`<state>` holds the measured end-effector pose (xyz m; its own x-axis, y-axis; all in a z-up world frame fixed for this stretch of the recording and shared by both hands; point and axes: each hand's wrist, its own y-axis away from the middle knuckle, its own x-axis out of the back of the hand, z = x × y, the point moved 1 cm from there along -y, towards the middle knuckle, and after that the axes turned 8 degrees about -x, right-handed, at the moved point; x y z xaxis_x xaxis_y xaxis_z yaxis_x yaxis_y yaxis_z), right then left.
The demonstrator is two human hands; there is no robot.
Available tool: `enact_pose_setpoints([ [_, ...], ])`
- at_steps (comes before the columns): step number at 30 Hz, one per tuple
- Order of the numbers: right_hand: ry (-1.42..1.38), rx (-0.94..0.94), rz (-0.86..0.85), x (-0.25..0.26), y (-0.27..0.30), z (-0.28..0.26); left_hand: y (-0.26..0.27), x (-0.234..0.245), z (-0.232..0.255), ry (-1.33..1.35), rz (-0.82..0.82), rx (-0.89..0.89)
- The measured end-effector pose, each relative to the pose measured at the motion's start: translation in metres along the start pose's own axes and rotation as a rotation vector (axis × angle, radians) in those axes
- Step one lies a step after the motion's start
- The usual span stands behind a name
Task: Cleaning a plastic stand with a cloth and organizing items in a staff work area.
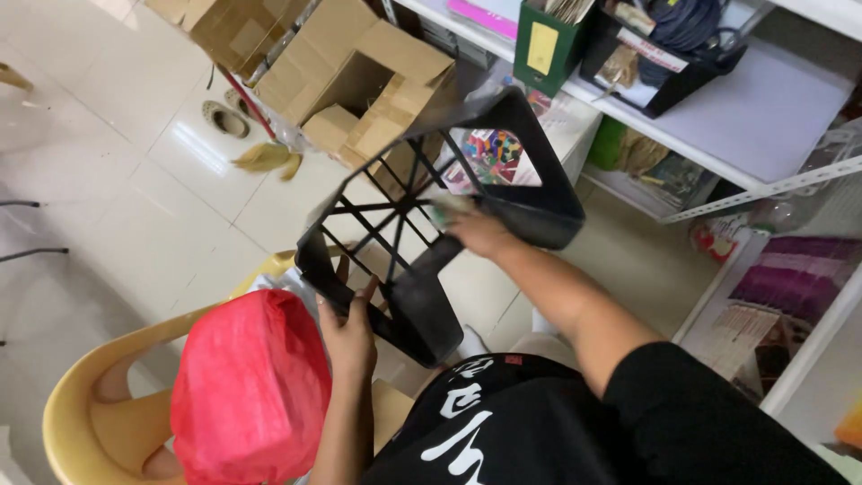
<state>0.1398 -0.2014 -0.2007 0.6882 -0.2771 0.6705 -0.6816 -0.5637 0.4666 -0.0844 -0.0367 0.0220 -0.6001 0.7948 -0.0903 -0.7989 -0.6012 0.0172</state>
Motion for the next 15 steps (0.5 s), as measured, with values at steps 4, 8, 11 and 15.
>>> enact_pose_setpoints([
  [4,0.39,0.209,0.156,-0.027,0.001,0.066,-0.008,0.025,-0.025,-0.064,0.026,0.095],
  [8,0.146,0.111,-0.001,-0.015,0.058,0.044,-0.014,0.056,-0.104,-0.053,0.061,0.138],
  [11,0.031,0.154,0.157,-0.004,0.102,0.031,-0.018,0.065,-0.12,-0.041,0.099,0.148],
  [15,0.114,0.046,0.522,0.05,0.159,0.021,-0.042,0.073,-0.176,0.004,0.099,0.065],
])
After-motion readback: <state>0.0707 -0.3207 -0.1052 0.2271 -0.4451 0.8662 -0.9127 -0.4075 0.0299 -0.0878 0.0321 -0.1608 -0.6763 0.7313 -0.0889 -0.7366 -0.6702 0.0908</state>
